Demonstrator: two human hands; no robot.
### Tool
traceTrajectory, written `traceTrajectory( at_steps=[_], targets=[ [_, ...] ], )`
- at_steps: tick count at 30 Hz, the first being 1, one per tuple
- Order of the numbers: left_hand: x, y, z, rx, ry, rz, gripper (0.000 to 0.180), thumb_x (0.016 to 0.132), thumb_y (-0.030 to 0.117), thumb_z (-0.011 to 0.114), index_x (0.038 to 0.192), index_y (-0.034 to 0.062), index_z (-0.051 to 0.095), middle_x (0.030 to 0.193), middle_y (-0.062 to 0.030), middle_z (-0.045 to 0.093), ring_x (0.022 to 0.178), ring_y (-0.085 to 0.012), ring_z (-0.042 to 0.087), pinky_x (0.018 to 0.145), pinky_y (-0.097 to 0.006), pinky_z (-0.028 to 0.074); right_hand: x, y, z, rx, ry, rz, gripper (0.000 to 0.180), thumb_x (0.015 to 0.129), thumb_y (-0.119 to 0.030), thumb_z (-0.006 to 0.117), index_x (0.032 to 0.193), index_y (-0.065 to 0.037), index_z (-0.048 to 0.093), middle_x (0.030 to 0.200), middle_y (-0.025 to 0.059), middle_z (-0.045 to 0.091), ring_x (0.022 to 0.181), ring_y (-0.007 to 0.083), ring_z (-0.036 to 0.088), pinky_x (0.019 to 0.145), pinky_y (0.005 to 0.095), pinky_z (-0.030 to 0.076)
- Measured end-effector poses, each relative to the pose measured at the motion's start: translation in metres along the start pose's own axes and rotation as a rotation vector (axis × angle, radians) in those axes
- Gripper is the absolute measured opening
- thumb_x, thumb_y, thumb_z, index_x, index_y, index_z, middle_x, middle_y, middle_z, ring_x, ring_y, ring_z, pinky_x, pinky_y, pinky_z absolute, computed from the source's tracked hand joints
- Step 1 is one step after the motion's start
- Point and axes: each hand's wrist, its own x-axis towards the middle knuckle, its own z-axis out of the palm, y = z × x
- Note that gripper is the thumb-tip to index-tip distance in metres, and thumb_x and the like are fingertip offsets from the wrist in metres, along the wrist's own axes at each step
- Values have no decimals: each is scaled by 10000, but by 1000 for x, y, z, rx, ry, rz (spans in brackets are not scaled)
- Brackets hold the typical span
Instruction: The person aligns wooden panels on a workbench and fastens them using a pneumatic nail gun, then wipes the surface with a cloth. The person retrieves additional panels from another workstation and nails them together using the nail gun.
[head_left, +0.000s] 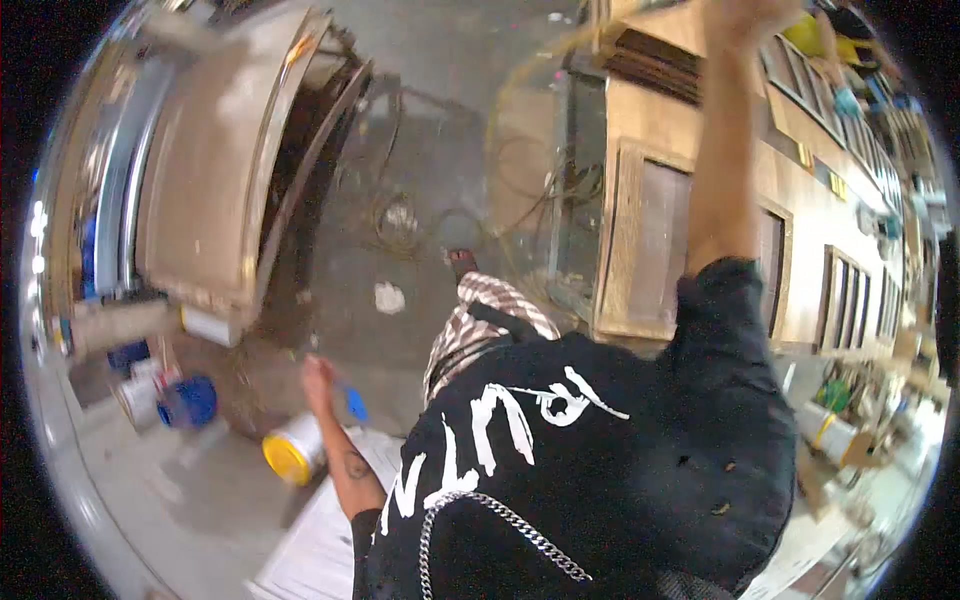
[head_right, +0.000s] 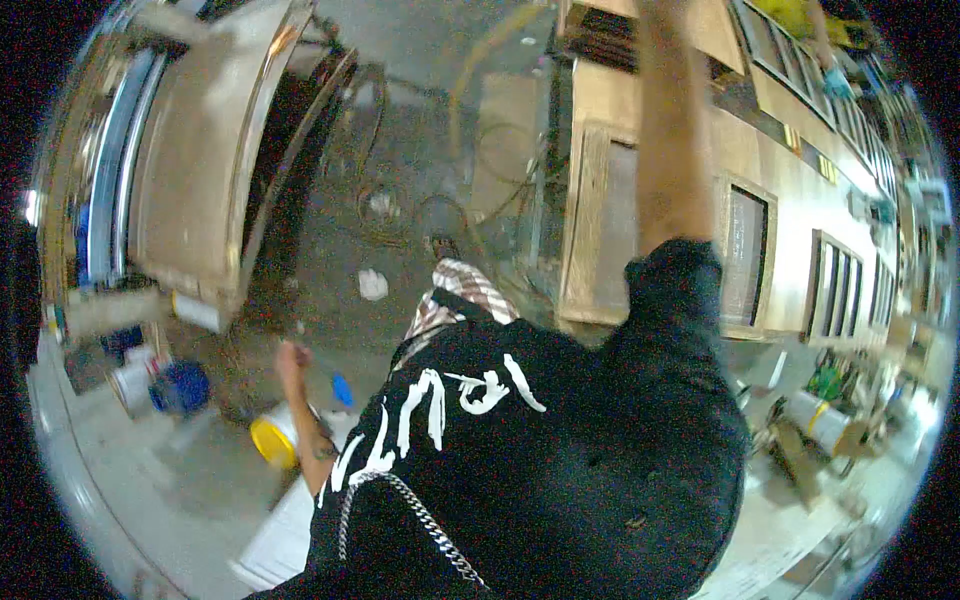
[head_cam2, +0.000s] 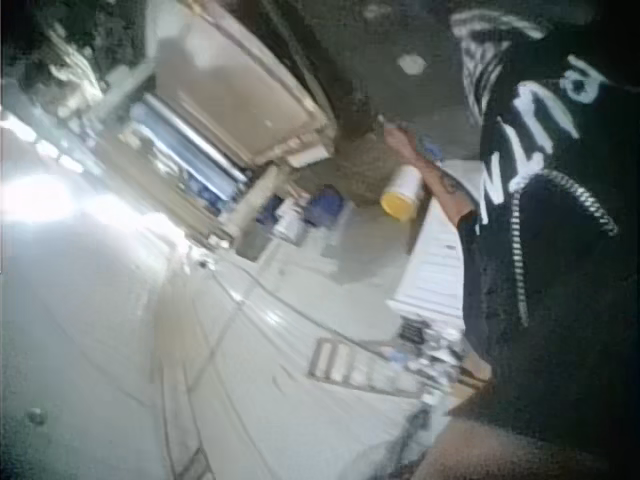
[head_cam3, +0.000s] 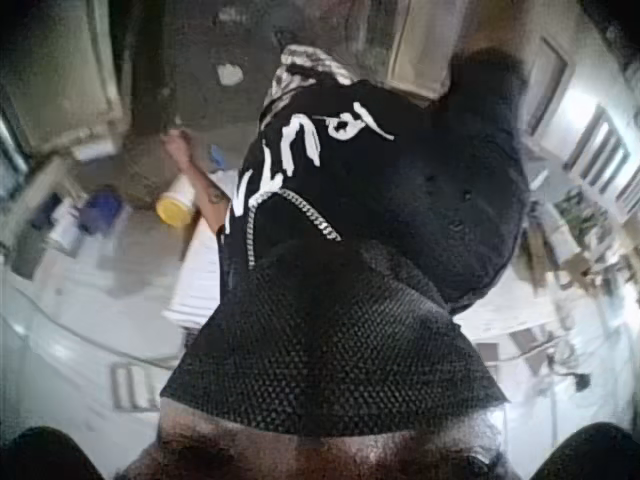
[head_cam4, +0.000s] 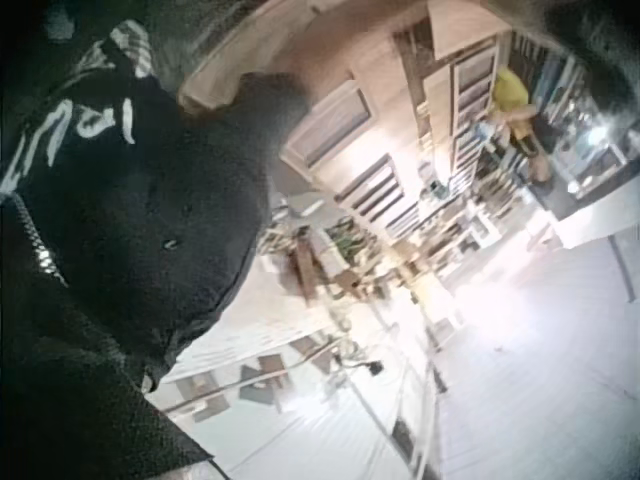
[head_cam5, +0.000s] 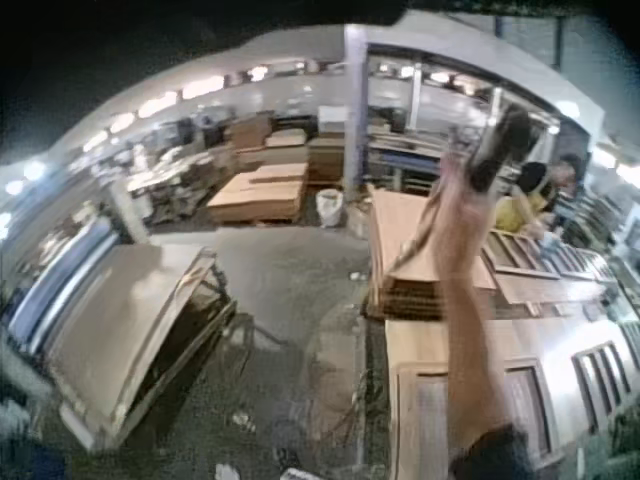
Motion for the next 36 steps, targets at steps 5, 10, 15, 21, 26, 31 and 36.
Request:
traceTrajectory(
  at_steps=[5, 10, 15, 21, 26, 31, 36],
  targets=[
    [57, 36, 66, -27, -602, -452, 367, 882, 432, 542, 729, 99, 540, 661, -7, 538, 616, -108, 509, 536, -248, 411, -106, 111, -33, -398, 668, 500, 231, 893, -231, 544, 857, -12, 480, 638, 62, 530, 536, 138, 509, 462, 271, 406],
    [173, -5, 80, -43, -630, -462, 346, 888, 419, 522, 871, 74, 550, 775, -39, 565, 685, -114, 535, 573, -254, 435, -151, 175, -60, -496, 905, 702, 241, 839, -178, 570, 880, 51, 509, 738, 125, 581, 603, 194, 582, 518, 315, 473],
    [330, 54, 96, -72, -668, -543, 344, 890, 412, 517, 888, 69, 547, 787, -40, 566, 687, -111, 535, 572, -252, 435, -184, 239, -141, -1293, 985, 932, 453, 758, -260, 663, 850, 176, 582, 861, 214, 631, 731, 275, 600, 735, 400, 463],
    [556, 97, 107, -112, -675, -643, 342, 892, 403, 512, 909, 63, 544, 801, -42, 567, 690, -107, 535, 571, -250, 435, -178, 232, -212, -1491, 1072, 1025, 490, 764, -307, 689, 955, 137, 607, 948, 240, 642, 860, 326, 623, 757, 395, 460],
    [757, 100, 108, -252, -748, -466, 329, 889, 379, 510, 944, 56, 548, 813, -39, 570, 698, -118, 544, 585, -261, 445, -173, 260, -151, -1761, 1007, 1077, 472, 800, -345, 578, 1009, 76, 621, 1019, 256, 624, 966, 352, 603, 847, 398, 442],
    [897, 281, 219, -253, -735, -345, 270, 918, 256, 544, 1080, 41, 562, 863, 0, 570, 809, -132, 569, 720, -287, 485, -217, 328, 6, -2059, 946, 650, 360, 846, -214, 559, 1070, 68, 562, 993, 220, 598, 928, 318, 575, 822, 411, 449],
    [952, 435, 366, 385, -567, 569, 150, 738, 128, 677, 846, 25, 660, 828, -115, 654, 786, -173, 630, 706, -301, 503, -361, 456, 63, -1322, 728, 1101, 240, 864, -231, 563, 921, 1, 586, 692, 78, 594, 577, 177, 542, 530, 298, 452]
  ],
)
